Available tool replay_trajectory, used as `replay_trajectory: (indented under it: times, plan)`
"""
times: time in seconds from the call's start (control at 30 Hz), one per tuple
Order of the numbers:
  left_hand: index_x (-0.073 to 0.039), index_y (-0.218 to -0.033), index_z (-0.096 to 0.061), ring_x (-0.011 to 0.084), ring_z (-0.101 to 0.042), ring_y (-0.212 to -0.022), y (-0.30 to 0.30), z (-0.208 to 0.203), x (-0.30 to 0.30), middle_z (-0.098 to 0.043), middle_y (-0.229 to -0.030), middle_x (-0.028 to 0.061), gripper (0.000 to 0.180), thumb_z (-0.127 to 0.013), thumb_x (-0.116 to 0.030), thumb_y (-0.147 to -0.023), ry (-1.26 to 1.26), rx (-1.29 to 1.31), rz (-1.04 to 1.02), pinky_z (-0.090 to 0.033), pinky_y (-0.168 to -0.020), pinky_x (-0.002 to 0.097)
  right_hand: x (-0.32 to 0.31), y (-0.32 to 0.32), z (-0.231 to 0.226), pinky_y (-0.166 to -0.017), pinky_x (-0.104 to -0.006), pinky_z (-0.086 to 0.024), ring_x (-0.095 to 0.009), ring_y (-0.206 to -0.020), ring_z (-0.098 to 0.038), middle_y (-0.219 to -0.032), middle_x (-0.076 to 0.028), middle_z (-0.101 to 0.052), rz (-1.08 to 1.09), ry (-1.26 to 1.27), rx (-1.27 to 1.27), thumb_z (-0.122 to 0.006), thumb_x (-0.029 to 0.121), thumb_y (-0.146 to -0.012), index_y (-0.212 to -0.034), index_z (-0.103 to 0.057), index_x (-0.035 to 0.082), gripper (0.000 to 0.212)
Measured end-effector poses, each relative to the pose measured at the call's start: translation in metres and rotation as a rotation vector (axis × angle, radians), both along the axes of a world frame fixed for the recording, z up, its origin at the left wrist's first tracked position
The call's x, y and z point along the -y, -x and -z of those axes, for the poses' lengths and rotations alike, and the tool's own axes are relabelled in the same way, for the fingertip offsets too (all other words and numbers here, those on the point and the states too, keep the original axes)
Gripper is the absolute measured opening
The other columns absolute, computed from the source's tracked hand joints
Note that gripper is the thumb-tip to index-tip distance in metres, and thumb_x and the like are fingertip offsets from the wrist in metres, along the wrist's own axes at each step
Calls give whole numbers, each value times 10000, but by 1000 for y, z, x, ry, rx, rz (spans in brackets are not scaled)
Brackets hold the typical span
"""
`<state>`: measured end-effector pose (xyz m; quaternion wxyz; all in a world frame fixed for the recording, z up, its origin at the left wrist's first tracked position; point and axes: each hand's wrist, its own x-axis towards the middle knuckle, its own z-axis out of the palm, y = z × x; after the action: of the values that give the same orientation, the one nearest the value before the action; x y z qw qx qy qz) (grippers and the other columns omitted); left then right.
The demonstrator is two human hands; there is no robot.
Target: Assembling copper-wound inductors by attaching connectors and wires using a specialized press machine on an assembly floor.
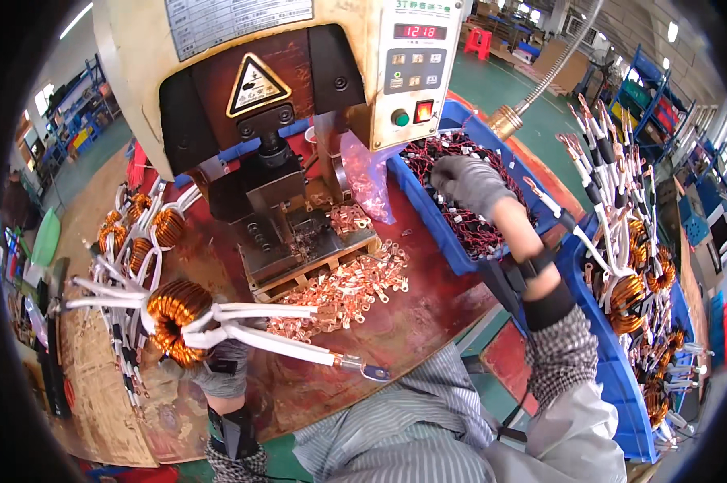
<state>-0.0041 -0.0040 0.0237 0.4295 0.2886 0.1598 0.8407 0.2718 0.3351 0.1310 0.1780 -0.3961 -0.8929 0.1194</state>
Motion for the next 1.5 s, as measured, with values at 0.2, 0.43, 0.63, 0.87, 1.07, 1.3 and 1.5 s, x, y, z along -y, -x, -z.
replay_trajectory:
  times: [0.2, 0.43, 0.63, 0.87, 1.07, 1.3, 1.5]
  plan:
    - [-53, -1241, -383, 286, -463, -1052, -7, -11, -15, -449, -1205, 132, 912, -672, -612, -580, -3, 293, 92, -377, -935, 443, -39, 22, 31, -704, -424, -471, -315, -833, -596, -884, -185, -611, 41, -160, 672, -538, 187, -713, -933, -603, 57, 263]
    - [-112, -1293, -316, 335, -425, -1099, -7, -4, -8, -415, -1241, 156, 1047, -693, -658, -483, 61, 514, -42, -334, -954, 521, -20, -8, 23, -743, -376, -481, -325, -840, -601, -874, -219, -604, 119, 180, 545, -590, 208, -629, -860, -636, 5, 311]
    - [-96, -1311, -289, 375, -423, -1115, 4, 9, -6, -394, -1267, 188, 1147, -679, -701, -418, -18, 542, 152, -320, -948, 565, 46, -47, -11, -508, -198, -427, -79, -567, -526, -663, -20, -579, 147, 487, -750, -568, 153, -806, -844, -594, 57, 106]
    - [-91, -1316, -252, 316, -440, -1110, -8, -7, -13, -364, -1282, 187, 1056, -717, -588, -509, 168, 77, -22, -369, -943, 489, 169, -3, 26, -548, -226, -490, -134, -613, -584, -774, -68, -579, -154, 896, -924, -557, 244, -846, -944, -532, 27, 240]
    - [-85, -1311, -267, 316, -420, -1124, -7, -8, -7, -365, -1283, 167, 1037, -723, -567, -515, 139, 85, -12, -348, -964, 482, 196, 26, 58, -718, -304, -534, -210, -795, -620, -918, -148, -586, -266, 1059, -962, -436, 179, -911, -1000, -502, -33, 240]
    - [-105, -1312, -277, 324, -422, -1126, -6, -7, -9, -375, -1281, 158, 1012, -727, -550, -522, 131, 92, -12, -345, -964, 497, 201, 30, 53, -720, -296, -530, -201, -822, -614, -940, -149, -591, -255, 1014, -943, -426, 190, -915, -1005, -501, -32, 251]
    - [-94, -1303, -283, 344, -431, -1119, -8, -6, -9, -396, -1259, 174, 995, -744, -512, -527, 125, 122, -16, -367, -959, 486, 204, 32, 49, -712, -291, -527, -194, -810, -614, -915, -133, -599, -269, 906, -932, -433, 196, -913, -997, -512, -28, 252]
